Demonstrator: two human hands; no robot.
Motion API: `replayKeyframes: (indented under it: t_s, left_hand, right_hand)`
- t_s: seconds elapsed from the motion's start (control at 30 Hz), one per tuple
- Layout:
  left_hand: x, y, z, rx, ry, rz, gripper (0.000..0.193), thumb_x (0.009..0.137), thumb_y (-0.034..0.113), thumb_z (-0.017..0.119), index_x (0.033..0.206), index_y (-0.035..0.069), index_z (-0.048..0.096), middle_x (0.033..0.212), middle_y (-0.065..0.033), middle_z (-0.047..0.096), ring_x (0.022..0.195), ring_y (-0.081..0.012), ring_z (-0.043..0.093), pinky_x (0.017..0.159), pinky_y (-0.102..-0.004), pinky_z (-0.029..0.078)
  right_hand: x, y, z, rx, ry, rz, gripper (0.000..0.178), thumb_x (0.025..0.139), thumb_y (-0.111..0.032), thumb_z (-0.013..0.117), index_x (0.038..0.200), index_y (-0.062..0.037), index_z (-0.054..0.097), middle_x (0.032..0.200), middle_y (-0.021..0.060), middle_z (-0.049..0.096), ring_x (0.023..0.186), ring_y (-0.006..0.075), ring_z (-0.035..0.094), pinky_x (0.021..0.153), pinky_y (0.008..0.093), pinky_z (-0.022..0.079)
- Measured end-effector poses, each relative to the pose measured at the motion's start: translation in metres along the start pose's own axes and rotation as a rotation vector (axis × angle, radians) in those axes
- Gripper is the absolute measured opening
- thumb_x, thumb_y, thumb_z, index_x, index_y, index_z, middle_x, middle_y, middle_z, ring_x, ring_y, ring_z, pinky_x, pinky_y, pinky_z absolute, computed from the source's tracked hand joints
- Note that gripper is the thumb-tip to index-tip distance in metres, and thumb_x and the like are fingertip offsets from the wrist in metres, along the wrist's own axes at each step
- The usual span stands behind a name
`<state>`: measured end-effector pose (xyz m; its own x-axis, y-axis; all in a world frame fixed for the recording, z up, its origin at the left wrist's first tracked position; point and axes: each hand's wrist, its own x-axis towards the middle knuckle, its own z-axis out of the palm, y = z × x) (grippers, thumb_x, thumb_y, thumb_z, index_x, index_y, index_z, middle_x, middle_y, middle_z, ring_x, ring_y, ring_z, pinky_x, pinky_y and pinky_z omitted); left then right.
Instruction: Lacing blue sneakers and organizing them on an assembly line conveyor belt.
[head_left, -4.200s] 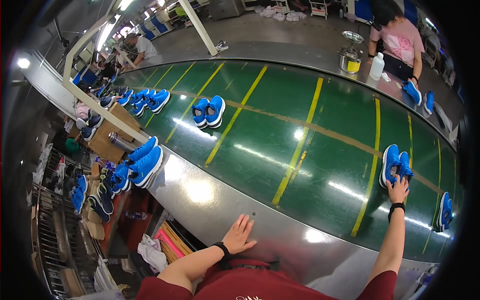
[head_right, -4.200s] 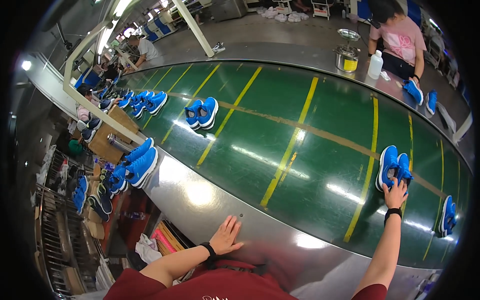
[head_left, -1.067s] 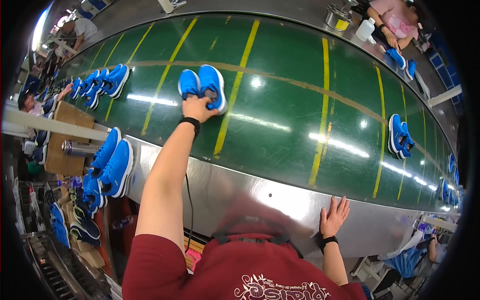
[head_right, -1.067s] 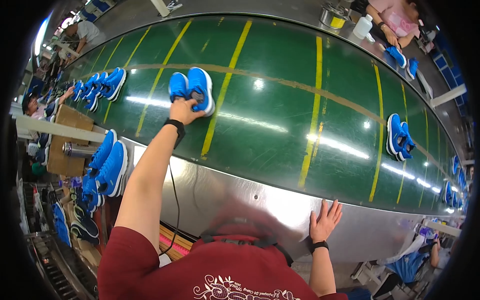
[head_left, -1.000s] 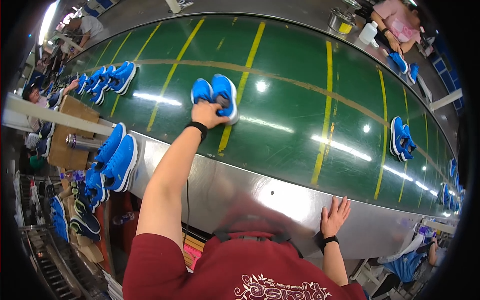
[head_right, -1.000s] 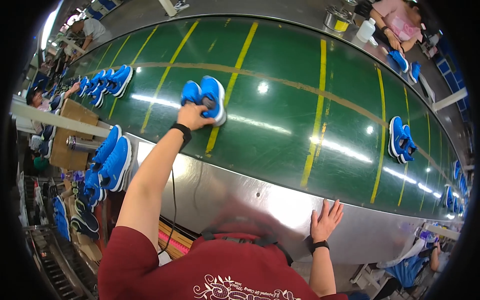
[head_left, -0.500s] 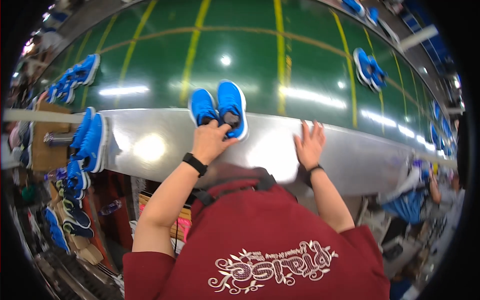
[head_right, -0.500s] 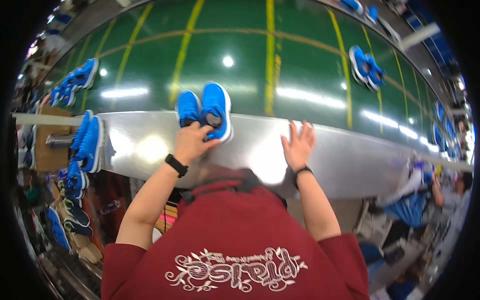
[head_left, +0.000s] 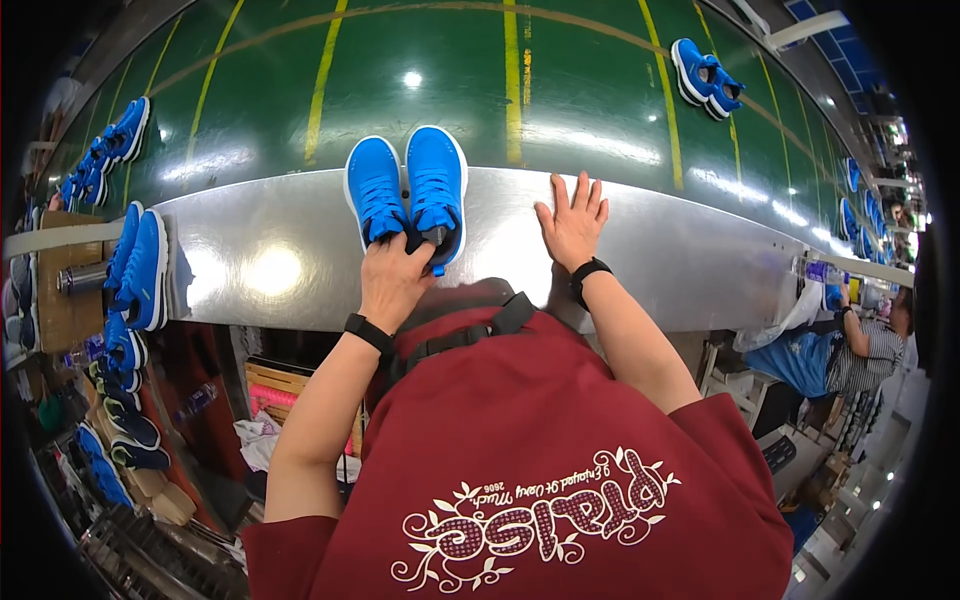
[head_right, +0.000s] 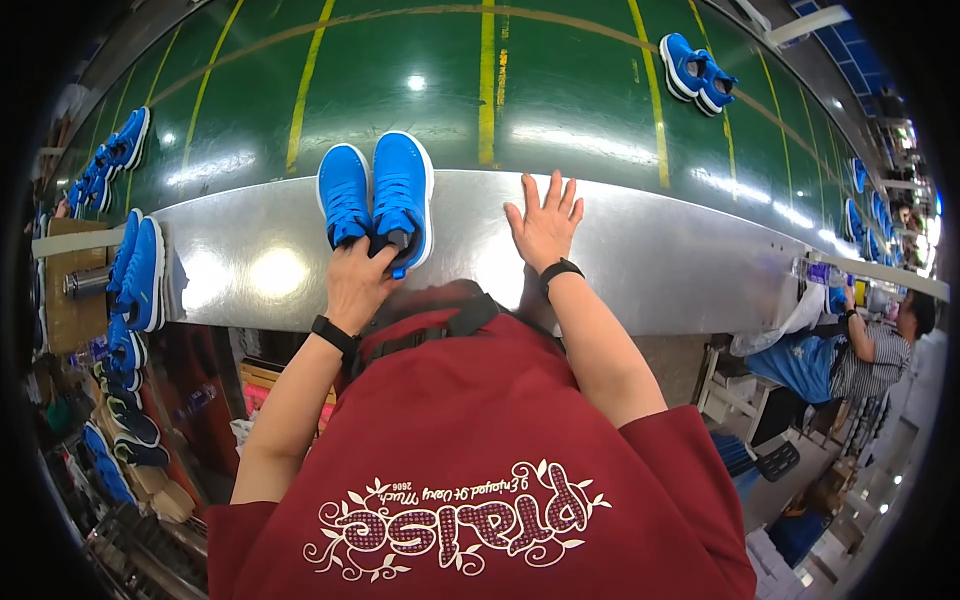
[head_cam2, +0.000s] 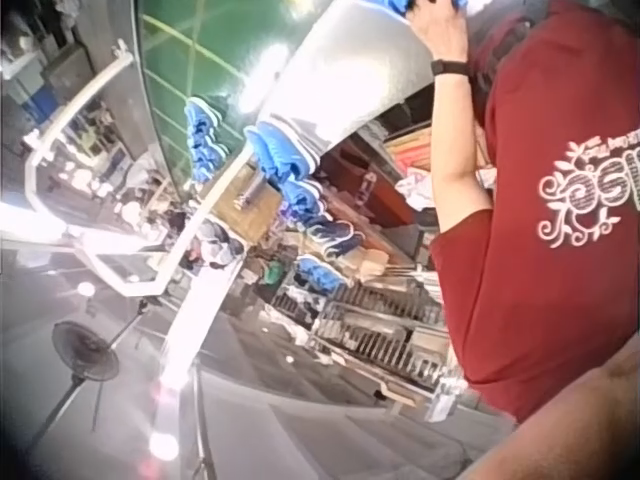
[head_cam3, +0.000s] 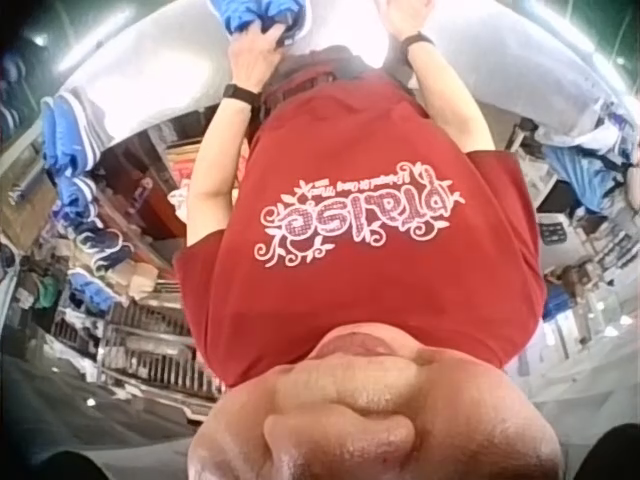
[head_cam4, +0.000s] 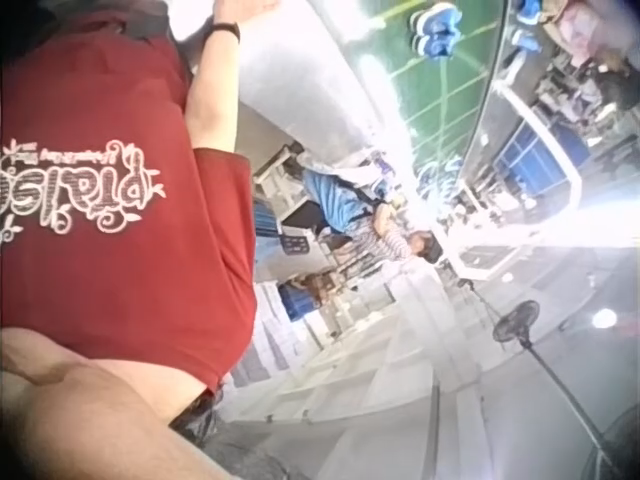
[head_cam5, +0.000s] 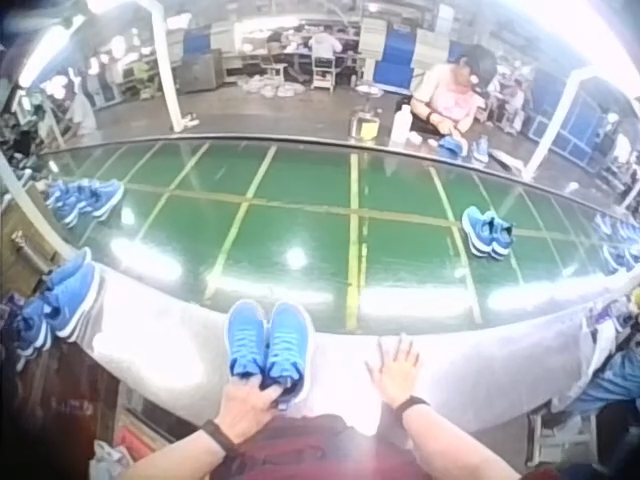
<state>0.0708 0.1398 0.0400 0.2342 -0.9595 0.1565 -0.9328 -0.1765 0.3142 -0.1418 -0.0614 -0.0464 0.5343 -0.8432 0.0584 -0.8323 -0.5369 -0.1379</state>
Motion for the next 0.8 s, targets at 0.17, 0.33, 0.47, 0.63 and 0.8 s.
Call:
replayKeyframes:
  t_s: [0.17,0.33,0.47,0.63,0.8]
  left_hand:
    - [0.003,-0.003,-0.003,-0.008,0.025,0.018,0.034,0.062,0.030,0.080,0.090,0.016,0.066,0.081,-0.0096,0.053,0.075,-0.0310,0.054,0.066,-0.0401,0.043]
    - [0.014,-0.012,-0.004,-0.047,0.073,0.114,0.035,0.061,0.036,0.080,0.084,0.014,0.065,0.077,-0.0088,0.053,0.070,-0.0293,0.054,0.061,-0.0385,0.044]
    - [0.017,-0.021,-0.006,-0.075,0.048,0.173,0.038,0.060,0.039,0.080,0.085,0.015,0.066,0.075,-0.0086,0.053,0.066,-0.0283,0.054,0.060,-0.0378,0.044]
    - [0.014,-0.029,-0.008,-0.090,0.026,0.132,0.046,0.065,0.042,0.078,0.103,0.018,0.066,0.072,-0.0075,0.053,0.063,-0.0275,0.055,0.059,-0.0373,0.046]
    - [0.004,-0.043,-0.030,-0.116,-0.077,0.078,0.045,0.077,0.040,0.071,0.117,0.020,0.063,0.069,-0.0074,0.053,0.061,-0.0255,0.057,0.057,-0.0375,0.046]
  right_hand:
    - [0.000,-0.003,0.000,-0.020,0.001,0.001,0.056,0.093,-0.051,0.043,0.141,-0.0228,0.037,0.149,0.0247,0.023,0.139,0.0458,0.013,0.109,0.0601,0.011]
    - [0.004,-0.003,0.002,-0.040,0.006,-0.001,0.057,0.093,-0.051,0.043,0.141,-0.0231,0.036,0.149,0.0236,0.023,0.139,0.0450,0.014,0.109,0.0593,0.011]
    - [0.003,0.000,0.004,-0.017,0.009,0.003,0.056,0.093,-0.051,0.043,0.141,-0.0232,0.037,0.149,0.0232,0.024,0.138,0.0464,0.015,0.108,0.0606,0.013]
    - [0.023,-0.024,-0.032,0.467,-0.220,0.028,0.059,0.092,-0.050,0.047,0.135,-0.0088,0.047,0.131,0.0263,0.050,0.129,0.0406,0.040,0.107,0.0465,0.030]
    - [0.008,-0.127,-0.098,0.883,-0.619,-0.043,0.085,0.079,-0.041,0.069,0.140,0.0032,0.031,0.134,0.0320,0.044,0.123,0.0382,0.048,0.103,0.0390,0.038]
